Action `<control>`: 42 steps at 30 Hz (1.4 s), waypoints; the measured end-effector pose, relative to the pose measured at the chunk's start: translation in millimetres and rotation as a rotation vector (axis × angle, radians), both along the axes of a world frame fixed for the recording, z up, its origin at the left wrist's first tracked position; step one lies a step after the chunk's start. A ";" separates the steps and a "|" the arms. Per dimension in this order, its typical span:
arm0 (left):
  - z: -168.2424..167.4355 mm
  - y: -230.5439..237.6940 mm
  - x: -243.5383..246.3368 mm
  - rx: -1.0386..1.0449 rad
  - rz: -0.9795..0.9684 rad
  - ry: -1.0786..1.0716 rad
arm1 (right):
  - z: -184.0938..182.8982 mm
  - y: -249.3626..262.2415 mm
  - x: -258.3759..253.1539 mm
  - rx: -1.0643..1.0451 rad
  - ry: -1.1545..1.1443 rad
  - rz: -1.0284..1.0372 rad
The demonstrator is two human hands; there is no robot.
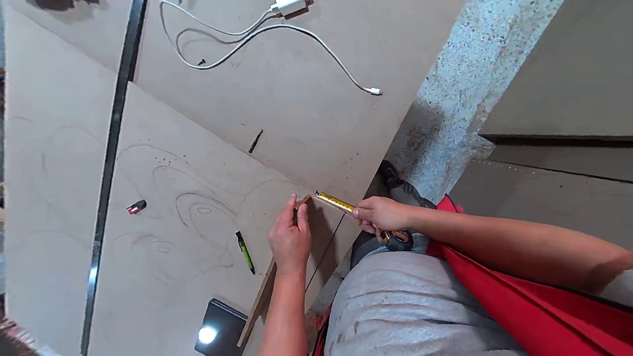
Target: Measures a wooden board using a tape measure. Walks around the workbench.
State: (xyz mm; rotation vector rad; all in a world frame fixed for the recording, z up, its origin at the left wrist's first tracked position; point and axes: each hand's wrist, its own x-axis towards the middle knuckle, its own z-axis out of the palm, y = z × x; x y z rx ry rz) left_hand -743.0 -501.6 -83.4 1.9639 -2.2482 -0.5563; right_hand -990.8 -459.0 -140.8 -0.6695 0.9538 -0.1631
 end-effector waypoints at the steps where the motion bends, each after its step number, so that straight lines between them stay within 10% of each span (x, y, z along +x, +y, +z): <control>1: 7.2 -6.0 -2.0 0.111 0.013 -0.058 | -1.3 5.8 4.7 0.015 -0.001 -0.021; 10: 5.0 -40.5 4.1 0.476 0.036 -0.153 | -13.0 14.1 31.8 0.007 -0.007 -0.156; 42: 4.0 -41.8 5.1 0.467 0.045 -0.128 | -5.6 12.5 42.1 -0.021 0.153 -0.124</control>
